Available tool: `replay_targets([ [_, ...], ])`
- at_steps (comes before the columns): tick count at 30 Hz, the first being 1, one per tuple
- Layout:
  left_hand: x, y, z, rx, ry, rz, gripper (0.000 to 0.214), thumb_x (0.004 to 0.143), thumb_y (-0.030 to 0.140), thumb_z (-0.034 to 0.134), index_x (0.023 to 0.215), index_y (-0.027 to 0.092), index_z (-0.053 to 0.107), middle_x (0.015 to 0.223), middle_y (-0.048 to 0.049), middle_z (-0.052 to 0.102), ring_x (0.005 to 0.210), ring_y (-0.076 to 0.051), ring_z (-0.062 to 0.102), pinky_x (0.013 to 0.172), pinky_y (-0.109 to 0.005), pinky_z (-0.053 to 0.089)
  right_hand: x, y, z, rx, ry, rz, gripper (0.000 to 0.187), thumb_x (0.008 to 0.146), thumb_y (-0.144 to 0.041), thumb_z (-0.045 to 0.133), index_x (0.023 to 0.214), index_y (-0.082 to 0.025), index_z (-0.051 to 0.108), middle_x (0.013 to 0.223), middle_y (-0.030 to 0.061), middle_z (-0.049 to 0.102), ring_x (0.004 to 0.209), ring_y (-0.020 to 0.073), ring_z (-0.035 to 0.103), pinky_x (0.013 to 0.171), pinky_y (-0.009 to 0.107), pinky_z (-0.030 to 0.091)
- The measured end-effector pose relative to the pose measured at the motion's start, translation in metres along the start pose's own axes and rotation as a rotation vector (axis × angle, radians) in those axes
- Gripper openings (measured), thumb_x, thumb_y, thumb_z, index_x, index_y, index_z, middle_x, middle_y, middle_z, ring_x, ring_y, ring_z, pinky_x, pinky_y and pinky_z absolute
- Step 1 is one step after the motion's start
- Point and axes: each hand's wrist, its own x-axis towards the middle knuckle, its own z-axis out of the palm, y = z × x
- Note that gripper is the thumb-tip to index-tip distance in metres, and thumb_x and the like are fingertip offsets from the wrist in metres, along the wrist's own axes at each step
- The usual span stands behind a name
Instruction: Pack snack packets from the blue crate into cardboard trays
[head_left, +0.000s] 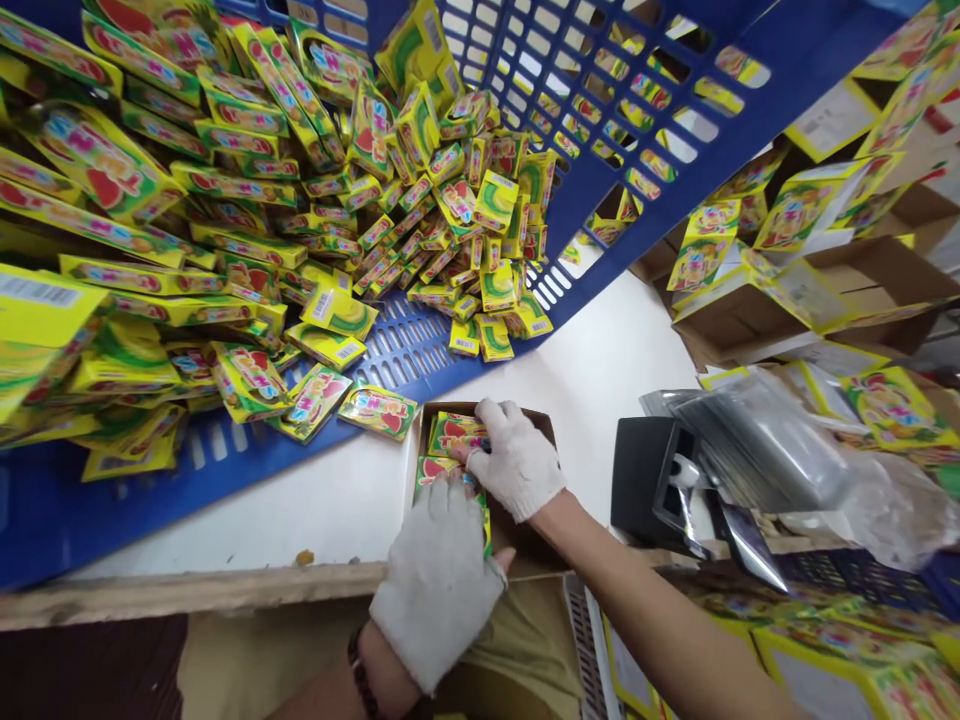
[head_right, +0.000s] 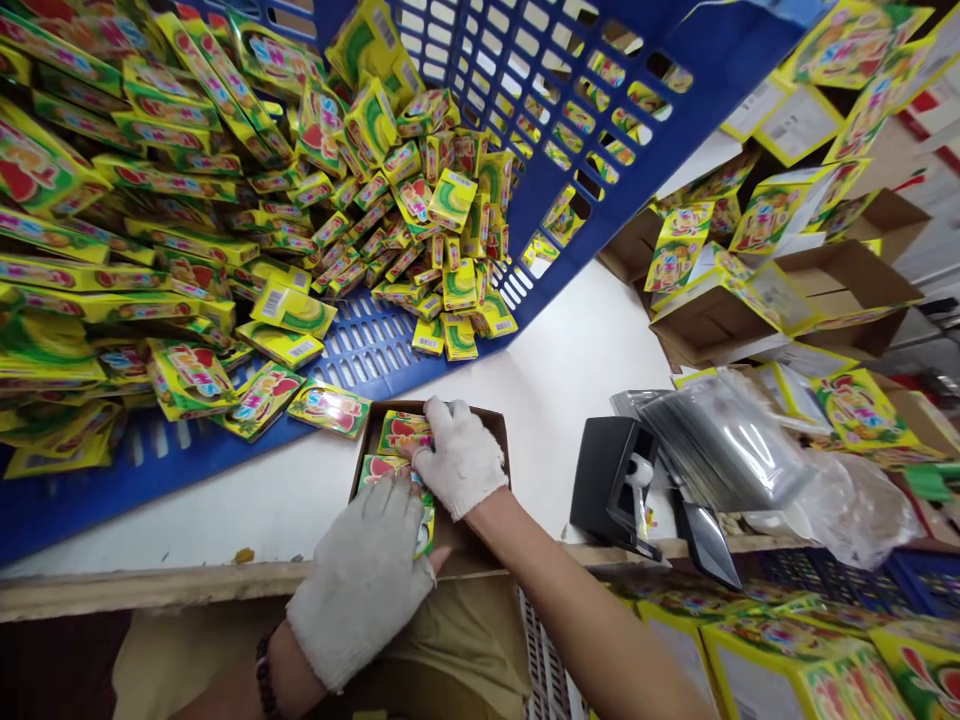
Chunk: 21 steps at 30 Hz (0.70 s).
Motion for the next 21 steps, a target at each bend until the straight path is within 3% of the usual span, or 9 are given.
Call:
replay_targets([
  [3,0.002,0.0,-0.004,0.01,-0.019,-0.011,0.054,0.082,0.042,0.062,0.121,0.004,0.065,0.125,-0.0255,0.061,0.118,-0.04,0.056,0.098,-0.052,0.048,-0.005,-0.001,0.006,-0.159,0.101,-0.144,0.034,0.093,-0.041,0.054,0.123,-0.024,0.059,0.112,0.0121,0.056,0.095,0.0259,0.055,0.075,0.035,0.043],
  [8,0.003,-0.001,-0.005,0.026,-0.006,-0.006,0.049,0.08,0.043,0.064,0.114,0.008,0.069,0.12,-0.0229,0.064,0.113,-0.039,0.058,0.094,-0.051,0.051,0.001,-0.001,0.016,-0.307,0.057,-0.258,0.04,0.101,-0.032,0.038,0.135,-0.02,0.055,0.114,0.0158,0.058,0.102,0.0294,0.053,0.079,0.04,0.043],
  [11,0.003,-0.001,-0.003,0.044,0.055,0.001,0.048,0.08,0.042,0.063,0.113,0.007,0.07,0.118,-0.0231,0.066,0.11,-0.038,0.06,0.091,-0.051,0.053,0.004,-0.004,0.014,-0.371,0.023,-0.33,0.043,0.1,-0.031,0.039,0.139,-0.017,0.05,0.117,0.017,0.058,0.102,0.0299,0.054,0.078,0.041,0.044],
  [21,0.009,0.0,-0.011,0.054,-0.01,0.032,0.044,0.081,0.039,0.064,0.11,0.006,0.07,0.115,-0.0232,0.066,0.109,-0.038,0.061,0.091,-0.051,0.054,0.02,-0.003,0.007,-0.394,-0.112,-0.502,0.048,0.094,-0.026,0.049,0.141,-0.016,0.048,0.123,0.0162,0.058,0.104,0.0297,0.055,0.079,0.041,0.049],
])
